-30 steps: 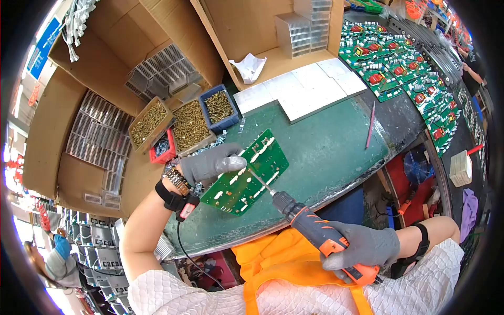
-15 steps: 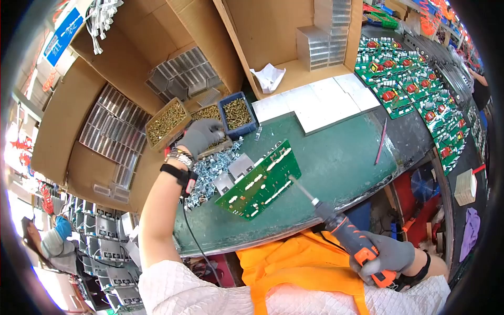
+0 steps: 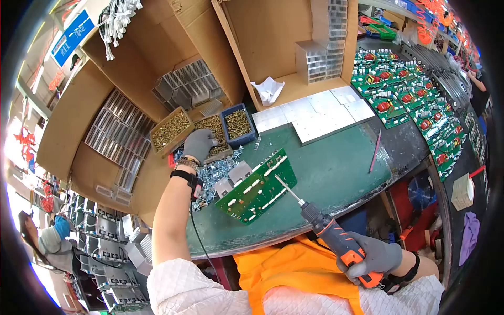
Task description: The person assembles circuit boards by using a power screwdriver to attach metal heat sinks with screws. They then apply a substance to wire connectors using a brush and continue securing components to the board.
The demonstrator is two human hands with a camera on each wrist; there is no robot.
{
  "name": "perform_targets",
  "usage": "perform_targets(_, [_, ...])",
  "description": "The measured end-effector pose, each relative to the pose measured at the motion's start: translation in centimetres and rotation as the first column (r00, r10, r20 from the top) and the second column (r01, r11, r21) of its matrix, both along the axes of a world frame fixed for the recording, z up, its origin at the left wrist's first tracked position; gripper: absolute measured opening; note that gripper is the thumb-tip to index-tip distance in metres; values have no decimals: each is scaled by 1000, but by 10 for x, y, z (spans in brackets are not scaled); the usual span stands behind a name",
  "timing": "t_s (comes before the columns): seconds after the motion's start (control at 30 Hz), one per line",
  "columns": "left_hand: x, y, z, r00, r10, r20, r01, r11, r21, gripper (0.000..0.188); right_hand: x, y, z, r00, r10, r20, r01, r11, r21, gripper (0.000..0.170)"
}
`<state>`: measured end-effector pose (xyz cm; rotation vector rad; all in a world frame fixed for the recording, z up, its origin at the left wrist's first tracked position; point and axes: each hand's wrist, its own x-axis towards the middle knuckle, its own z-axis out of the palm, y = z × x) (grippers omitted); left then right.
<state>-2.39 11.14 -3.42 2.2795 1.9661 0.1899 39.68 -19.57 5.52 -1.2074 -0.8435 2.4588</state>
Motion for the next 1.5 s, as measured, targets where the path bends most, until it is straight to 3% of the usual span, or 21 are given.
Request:
perform_targets(0.07, [-4, -4, 9, 989, 143, 29, -141, 988, -57, 23, 1, 1, 2, 999, 33, 3, -33, 999, 15, 90])
perform_targets(0.13, [-14, -7, 10, 994, 92, 55, -90, 995, -36, 22, -2, 4, 7, 998, 54, 36, -56, 998, 35, 91])
perform_targets(0.17, [-16, -9, 10, 913, 100, 397, -98, 995, -24, 21, -4, 5, 9, 995, 72, 70, -76, 996, 54, 93])
perform_targets(0.2, [-16, -9, 10, 719, 88, 689, -107, 994, -15, 19, -3, 7, 6, 995, 69, 70, -73, 996, 57, 93])
perform_targets(0.23, [-2, -25, 31, 527, 27, 850, -7, 1000, -27, 17, -2, 9, 0, 986, 115, 118, -134, 977, 166, 94])
perform_targets(0.27, [10, -41, 50, 529, 25, 848, 0, 1000, -29, 17, -2, 8, -3, 973, 154, 171, -196, 944, 266, 96])
perform_targets(0.33, [30, -76, 81, 307, -23, 951, 215, 975, -46, 22, -7, 10, -1, 973, 160, 168, -209, 917, 339, 96])
perform_targets(0.37, [37, -93, 94, 310, -20, 951, 219, 974, -50, 22, -10, 12, 1, 971, 170, 167, -226, 880, 418, 97])
perform_targets(0.5, [55, -144, 117, 267, 95, 959, 415, 887, -204, 37, -21, 18, 21, 952, 218, 214, -292, 857, 425, 96])
perform_targets(0.57, [56, -154, 108, 151, 154, 976, 429, 880, -205, 33, -22, 19, 21, 935, 262, 238, -347, 811, 470, 94])
perform_targets(0.7, [54, -162, 109, 155, 252, 955, 429, 854, -295, 27, -26, 21, 22, 932, 290, 219, -357, 842, 404, 93])
perform_targets(1.03, [61, -169, 105, 95, 237, 967, 382, 888, -255, 32, -25, 18, 22, 929, 283, 240, -365, 813, 454, 91])
perform_targets(1.1, [60, -168, 109, 213, 216, 953, 378, 881, -284, 30, -24, 18, 20, 927, 283, 245, -367, 816, 446, 92])
perform_targets(1.2, [59, -170, 113, 244, 239, 940, 380, 868, -320, 24, -22, 19, 22, 921, 292, 257, -382, 804, 455, 92])
perform_targets(1.23, [59, -171, 115, 242, 246, 939, 381, 866, -325, 24, -22, 23, 29, 914, 327, 242, -398, 841, 366, 91])
perform_targets(1.3, [59, -173, 118, 410, 31, 911, 382, 902, -202, 20, -21, 24, 32, 905, 361, 224, -413, 870, 269, 90])
perform_targets(1.33, [59, -173, 118, 409, 34, 912, 383, 900, -206, 20, -21, 24, 31, 905, 371, 209, -415, 879, 235, 89])
perform_targets(1.4, [56, -173, 116, 517, -152, 842, 425, 900, -98, 16, -19, 21, 26, 904, 382, 194, -416, 889, 189, 87])
perform_targets(1.43, [48, -170, 113, 486, -7, 874, 473, 843, -256, 35, -18, 18, 20, 914, 359, 188, -398, 885, 241, 87])
perform_targets(1.47, [50, -167, 111, 482, -1, 876, 471, 843, -258, 35, -18, 17, 15, 924, 338, 181, -379, 877, 295, 86])
perform_targets(1.5, [54, -161, 111, 495, -117, 861, 511, 841, -180, 50, -19, 18, 13, 922, 341, 184, -383, 877, 291, 86])
